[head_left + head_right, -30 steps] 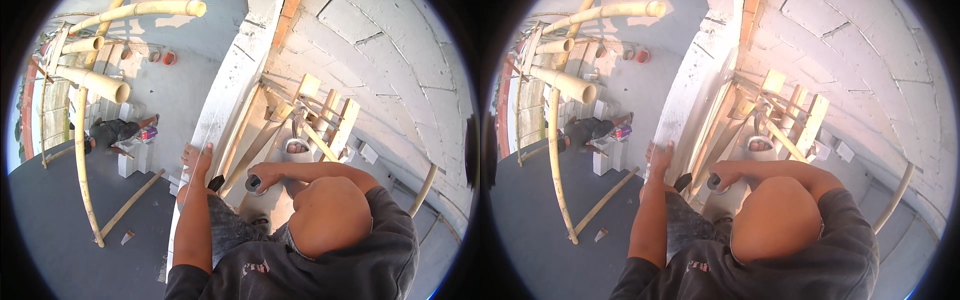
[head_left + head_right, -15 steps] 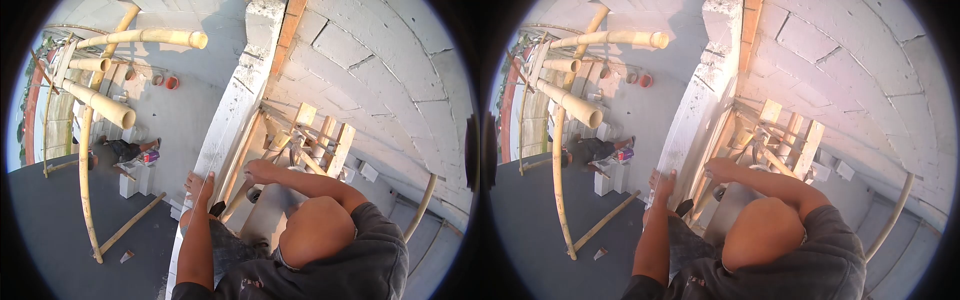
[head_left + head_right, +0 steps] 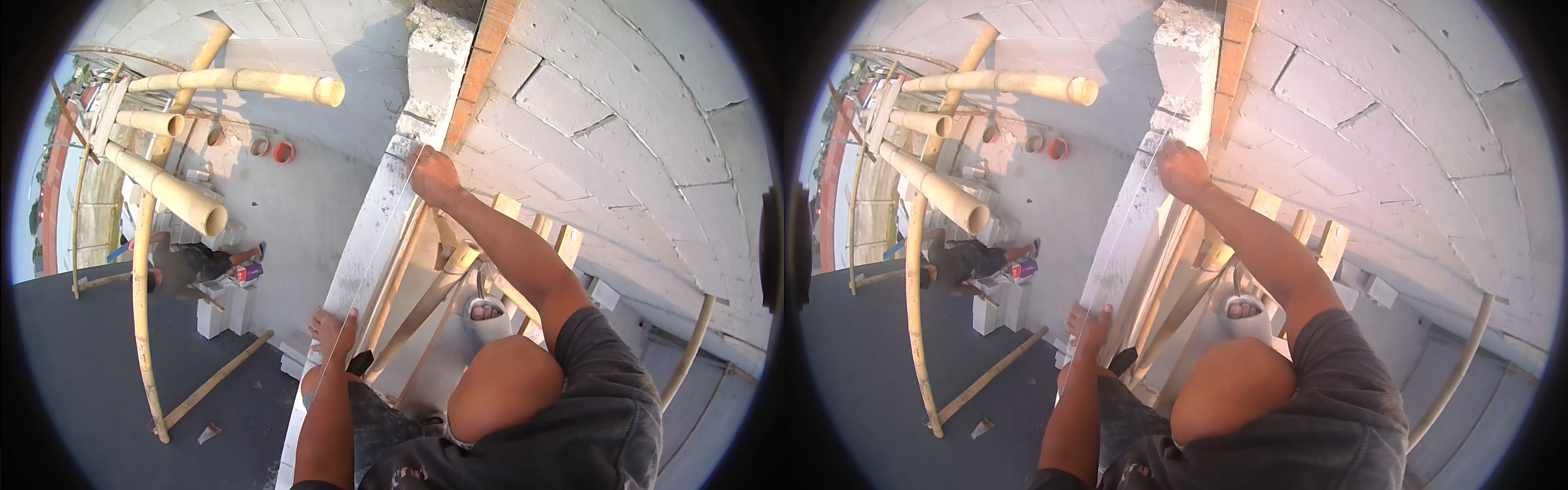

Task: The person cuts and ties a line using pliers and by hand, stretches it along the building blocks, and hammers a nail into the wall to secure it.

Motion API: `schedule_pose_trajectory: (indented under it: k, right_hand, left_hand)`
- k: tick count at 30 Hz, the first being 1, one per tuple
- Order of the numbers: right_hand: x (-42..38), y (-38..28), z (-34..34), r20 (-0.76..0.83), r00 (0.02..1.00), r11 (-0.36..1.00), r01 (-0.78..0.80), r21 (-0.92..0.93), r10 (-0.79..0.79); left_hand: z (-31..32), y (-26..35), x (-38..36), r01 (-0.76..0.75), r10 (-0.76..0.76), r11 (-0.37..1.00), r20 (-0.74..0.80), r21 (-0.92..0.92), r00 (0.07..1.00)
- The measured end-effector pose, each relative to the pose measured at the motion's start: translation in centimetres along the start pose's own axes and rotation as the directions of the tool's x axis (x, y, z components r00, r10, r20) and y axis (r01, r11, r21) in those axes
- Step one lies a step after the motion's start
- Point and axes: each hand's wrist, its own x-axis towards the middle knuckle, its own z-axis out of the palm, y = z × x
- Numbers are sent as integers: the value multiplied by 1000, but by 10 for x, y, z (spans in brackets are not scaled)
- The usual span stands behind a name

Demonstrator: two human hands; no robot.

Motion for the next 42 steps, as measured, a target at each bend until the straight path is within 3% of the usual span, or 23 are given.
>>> schedule_pose_trajectory:
  k: [4,7,9,13,15,18,20,22,26,28,30,32,35,37,38,40,42]
  right_hand:
    - [51,38,-4,-107,990,995,-94,-35,90]
    - [77,54,0,-41,986,978,-166,-127,163]
    - [81,56,-1,87,971,958,-201,-206,222]
    - [91,47,-18,200,947,952,-206,-229,253]
    - [100,42,-29,340,876,936,-284,-207,341]
    - [107,49,-26,383,843,926,-334,-176,377]
    - [105,43,-28,363,849,924,-355,-146,383]
    - [102,48,-15,335,850,913,-396,-102,406]
    - [84,40,-38,348,837,889,-457,21,422]
    - [72,41,-41,304,831,842,-521,137,465]
    - [38,39,-57,284,808,794,-575,196,516]
    - [-2,34,-75,271,787,703,-617,354,554]
    - [-98,41,-94,253,741,624,-664,412,622]
    - [-178,55,-119,225,668,547,-723,422,709]
    - [-221,64,-136,190,614,522,-766,375,766]
    - [-310,98,-151,203,416,353,-892,284,887]
    - [-387,135,-158,136,537,552,-790,-267,833]
  left_hand:
    - [4,-3,2,-15,15,1000,-19,-7,1000]
    - [0,0,0,-4,4,1000,-8,5,1000]
    - [-1,0,-1,-9,9,1000,-1,0,1000]
    - [1,-2,0,-20,20,1000,2,-8,1000]
    - [5,-9,8,-51,51,999,-1,-7,999]
    - [4,-8,10,-119,121,992,-35,50,992]
    - [3,-9,10,-166,173,978,-49,127,984]
    - [3,-16,17,-133,133,990,-6,46,991]
    - [15,-45,56,-248,249,962,5,118,969]
    - [12,-47,63,-242,241,970,18,38,970]
    - [8,-40,58,-258,256,964,43,66,966]
    - [5,-40,58,-267,285,949,97,-169,954]
    - [1,-33,50,-204,215,972,89,-119,973]
    - [-4,-24,39,-262,271,959,81,-106,959]
    - [-3,-22,32,-307,315,946,69,-106,947]
    - [1,-26,37,-284,291,951,42,-118,956]
    - [4,-29,36,-266,270,956,20,-121,963]
